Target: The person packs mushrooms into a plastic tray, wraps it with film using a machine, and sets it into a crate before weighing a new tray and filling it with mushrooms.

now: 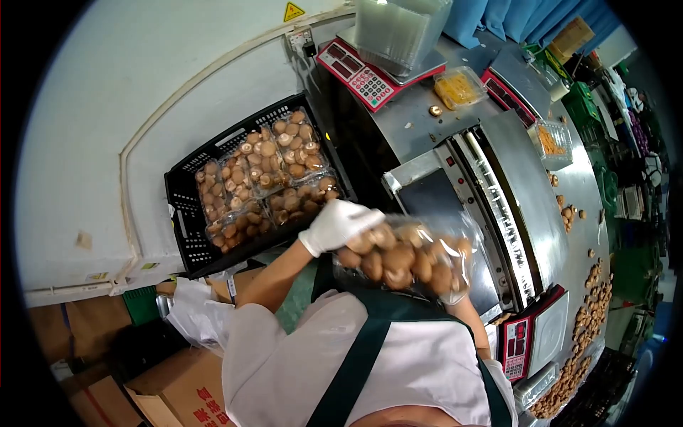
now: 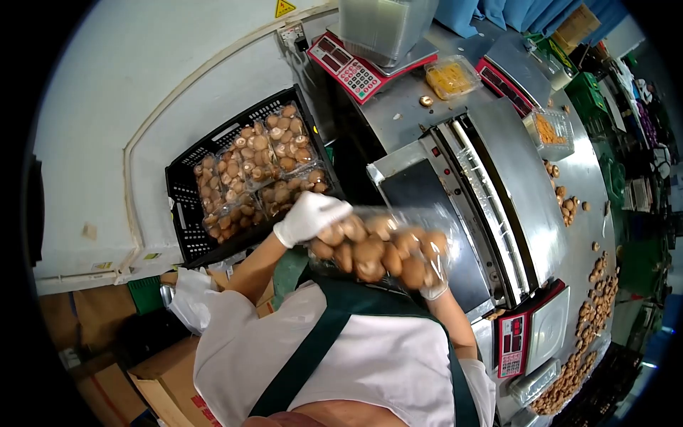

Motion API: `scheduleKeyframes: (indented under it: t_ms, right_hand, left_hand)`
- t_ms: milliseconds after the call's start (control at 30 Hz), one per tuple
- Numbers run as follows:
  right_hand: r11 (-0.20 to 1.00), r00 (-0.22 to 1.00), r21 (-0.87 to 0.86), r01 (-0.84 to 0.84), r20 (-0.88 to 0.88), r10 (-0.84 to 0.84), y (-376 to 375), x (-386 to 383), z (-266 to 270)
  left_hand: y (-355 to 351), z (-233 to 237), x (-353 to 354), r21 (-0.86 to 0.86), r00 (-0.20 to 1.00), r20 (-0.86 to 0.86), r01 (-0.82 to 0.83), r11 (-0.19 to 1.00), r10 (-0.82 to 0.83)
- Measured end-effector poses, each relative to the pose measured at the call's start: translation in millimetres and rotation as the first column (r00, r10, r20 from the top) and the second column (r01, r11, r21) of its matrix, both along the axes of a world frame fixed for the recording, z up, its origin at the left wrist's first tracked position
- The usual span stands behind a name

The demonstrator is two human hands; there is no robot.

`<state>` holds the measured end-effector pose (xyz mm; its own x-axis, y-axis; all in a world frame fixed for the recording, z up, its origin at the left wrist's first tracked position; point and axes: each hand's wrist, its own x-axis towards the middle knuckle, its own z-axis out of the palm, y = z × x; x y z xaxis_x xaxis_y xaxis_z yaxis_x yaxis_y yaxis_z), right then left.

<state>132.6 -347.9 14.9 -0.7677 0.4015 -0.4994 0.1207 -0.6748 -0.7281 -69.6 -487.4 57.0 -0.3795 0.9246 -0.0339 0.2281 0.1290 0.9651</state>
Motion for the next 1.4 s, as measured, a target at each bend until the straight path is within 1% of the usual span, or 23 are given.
scheduleKeyframes:
  t_ms: [33,67,100,133,233,300,333,367,400,467,500,567,600,667,700,800,967,1033,1067,1133,1167,1300,1400]
  right_hand:
    - [0.999,0.999,0.026,0.039,-0.002,-0.039,4,-2,-10]
    - [0.997,0.998,0.052,0.055,-0.002,-0.055,5,-5,-17]
    - [0.995,0.999,0.086,-0.041,0.006,0.041,9,-5,-17]
    - [0.984,0.991,0.119,-0.135,0.018,0.134,14,-3,-16]
    - [0.994,0.996,0.066,-0.090,0.035,0.088,17,7,-16]
    - [0.994,0.996,0.066,-0.083,0.050,0.080,18,14,-19]
    - [0.995,0.995,0.065,-0.079,0.067,0.075,18,17,-22]
    - [0.996,0.995,0.052,-0.078,0.067,0.074,18,20,-25]
    - [0.996,0.995,0.053,-0.075,0.067,0.071,17,20,-24]
    - [0.995,0.991,0.051,-0.082,0.110,0.076,14,20,-22]
    - [0.995,0.989,0.043,-0.085,0.124,0.079,13,20,-23]
    - [0.995,0.989,0.043,-0.087,0.124,0.081,10,19,-20]
    - [0.995,0.989,0.044,-0.093,0.123,0.087,9,18,-18]
    - [0.991,0.985,0.073,-0.109,0.144,0.098,6,19,-20]
    - [0.989,0.979,0.080,-0.121,0.171,0.106,5,18,-19]
    - [0.987,0.968,0.077,-0.141,0.220,0.121,1,18,-16]
    - [0.986,0.963,0.032,-0.161,0.224,0.150,-4,22,-20]
    - [0.986,0.962,0.025,-0.164,0.224,0.154,-5,21,-19]
    - [0.986,0.960,0.027,-0.165,0.233,0.154,-6,21,-19]
    - [0.985,0.958,0.025,-0.169,0.240,0.158,-7,22,-19]
    - [0.985,0.959,0.027,-0.172,0.232,0.161,-6,21,-21]
    - [0.982,0.961,0.064,-0.177,0.227,0.158,-4,21,-17]
    - [0.983,0.962,0.077,-0.166,0.233,0.145,-4,24,-21]
  left_hand:
    - [-9,-24,-18,-0.124,0.991,0.036,-0.126,0.984,0.131]
    - [-19,-51,-33,-0.089,0.900,0.220,-0.366,0.926,0.376]
    - [-33,-52,-47,-0.136,0.795,0.253,-0.535,0.834,0.551]
    - [-50,-64,-66,-0.174,0.650,0.368,-0.655,0.736,0.665]
    - [-111,-124,-124,-0.090,0.271,0.375,-0.941,0.326,0.886]
    - [-141,-152,-153,-0.102,0.012,0.424,-0.993,0.060,0.906]
    - [-165,-169,-168,-0.144,-0.052,0.431,-0.989,0.012,0.901]
    - [-170,-173,-174,-0.123,-0.212,0.268,-0.975,-0.185,0.940]
    - [-186,-180,-184,-0.206,-0.261,0.118,-0.950,-0.234,0.958]
    - [-201,-194,-199,-0.305,-0.346,-0.001,-0.893,-0.330,0.938]
    - [-210,-207,-210,-0.307,-0.342,0.000,-0.894,-0.326,0.940]
    - [-219,-231,-228,-0.371,-0.294,-0.293,-0.842,-0.392,0.910]
    - [-219,-237,-231,-0.375,-0.286,-0.291,-0.843,-0.384,0.913]
    - [-217,-247,-228,-0.321,-0.232,-0.449,-0.859,-0.398,0.863]
    - [-210,-234,-219,-0.321,-0.161,-0.483,-0.882,-0.345,0.861]
    - [-185,-195,-191,-0.277,-0.177,-0.394,-0.913,-0.300,0.902]
    - [-190,-210,-196,-0.215,-0.226,-0.422,-0.916,-0.338,0.878]
    - [-186,-206,-197,-0.197,-0.139,-0.454,-0.948,-0.252,0.880]
    - [-187,-207,-202,-0.198,-0.139,-0.456,-0.947,-0.253,0.879]
    - [-198,-213,-220,-0.399,0.036,-0.634,-0.871,-0.287,0.773]
    - [-206,-225,-230,-0.411,0.079,-0.658,-0.871,-0.268,0.749]
    - [-214,-239,-238,-0.433,0.088,-0.662,-0.855,-0.284,0.745]
    - [-206,-223,-219,-0.338,0.095,-0.697,-0.918,-0.209,0.711]
